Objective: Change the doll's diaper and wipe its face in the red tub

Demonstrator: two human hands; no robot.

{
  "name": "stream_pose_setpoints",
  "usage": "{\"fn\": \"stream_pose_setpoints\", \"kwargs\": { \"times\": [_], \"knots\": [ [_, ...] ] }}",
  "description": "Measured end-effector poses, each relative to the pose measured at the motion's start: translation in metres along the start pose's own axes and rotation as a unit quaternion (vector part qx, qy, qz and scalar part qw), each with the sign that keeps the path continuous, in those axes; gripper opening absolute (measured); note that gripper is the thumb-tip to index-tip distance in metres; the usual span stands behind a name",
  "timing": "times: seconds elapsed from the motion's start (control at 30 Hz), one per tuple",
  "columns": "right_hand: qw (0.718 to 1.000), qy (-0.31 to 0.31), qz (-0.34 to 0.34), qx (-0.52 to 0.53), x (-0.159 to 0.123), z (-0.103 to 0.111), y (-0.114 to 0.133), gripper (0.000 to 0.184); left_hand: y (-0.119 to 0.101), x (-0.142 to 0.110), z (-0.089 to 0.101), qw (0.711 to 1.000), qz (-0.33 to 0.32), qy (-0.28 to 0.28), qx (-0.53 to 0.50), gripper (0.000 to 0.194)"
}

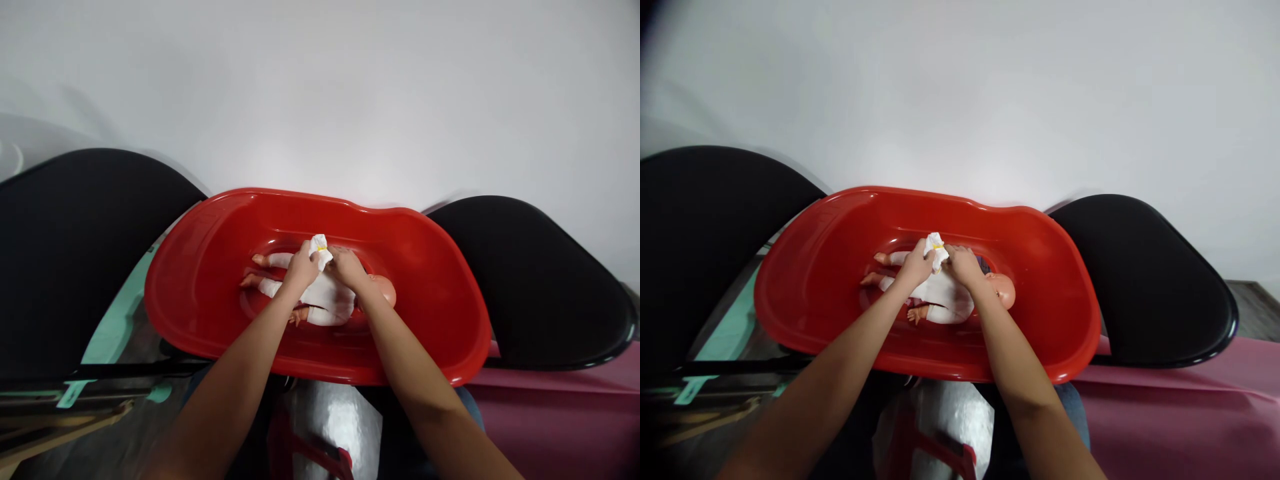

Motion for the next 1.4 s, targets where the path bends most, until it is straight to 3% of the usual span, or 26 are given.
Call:
{"fn": "stream_pose_setpoints", "kwargs": {
  "times": [0.17, 0.3, 0.6, 0.9, 1.0, 1.13, 1.4],
  "knots": [
    [1.000, -0.004, -0.004, 0.029, 0.002, 0.001, -0.003, 0.009, -0.001, 0.003, -0.007, 0.998, -0.055, -0.001, -0.001, 0.033],
    [0.998, -0.005, -0.028, 0.064, 0.002, 0.000, -0.007, 0.019, 0.003, 0.003, -0.012, 0.998, -0.061, 0.008, -0.034, 0.049],
    [0.993, -0.001, -0.032, 0.115, 0.001, 0.000, -0.005, 0.019, 0.007, 0.008, -0.011, 0.995, -0.080, -0.008, -0.057, 0.046],
    [0.997, -0.001, -0.032, 0.074, 0.002, 0.002, -0.004, 0.014, -0.003, 0.008, 0.008, 0.996, -0.059, -0.056, 0.030, 0.039],
    [0.998, -0.003, -0.034, 0.048, 0.002, 0.001, -0.006, 0.015, -0.001, 0.008, 0.000, 0.998, -0.064, -0.028, 0.007, 0.040],
    [1.000, 0.009, -0.004, 0.001, 0.004, -0.005, -0.002, 0.013, 0.005, 0.006, -0.013, 0.998, -0.059, 0.023, -0.016, 0.057],
    [1.000, -0.001, 0.014, 0.000, 0.002, -0.007, -0.001, 0.011, 0.002, 0.003, -0.006, 0.998, -0.053, 0.004, -0.015, 0.029]
  ]
}}
Point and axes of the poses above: each hand's wrist, its own x-axis towards the middle knuckle, its own z-axis out of the back of the hand, y = z × x, the point moved 8 cm from there along x, towards the middle knuckle, and after that the axes turned 2 degrees about -z, right-handed, at the moved point
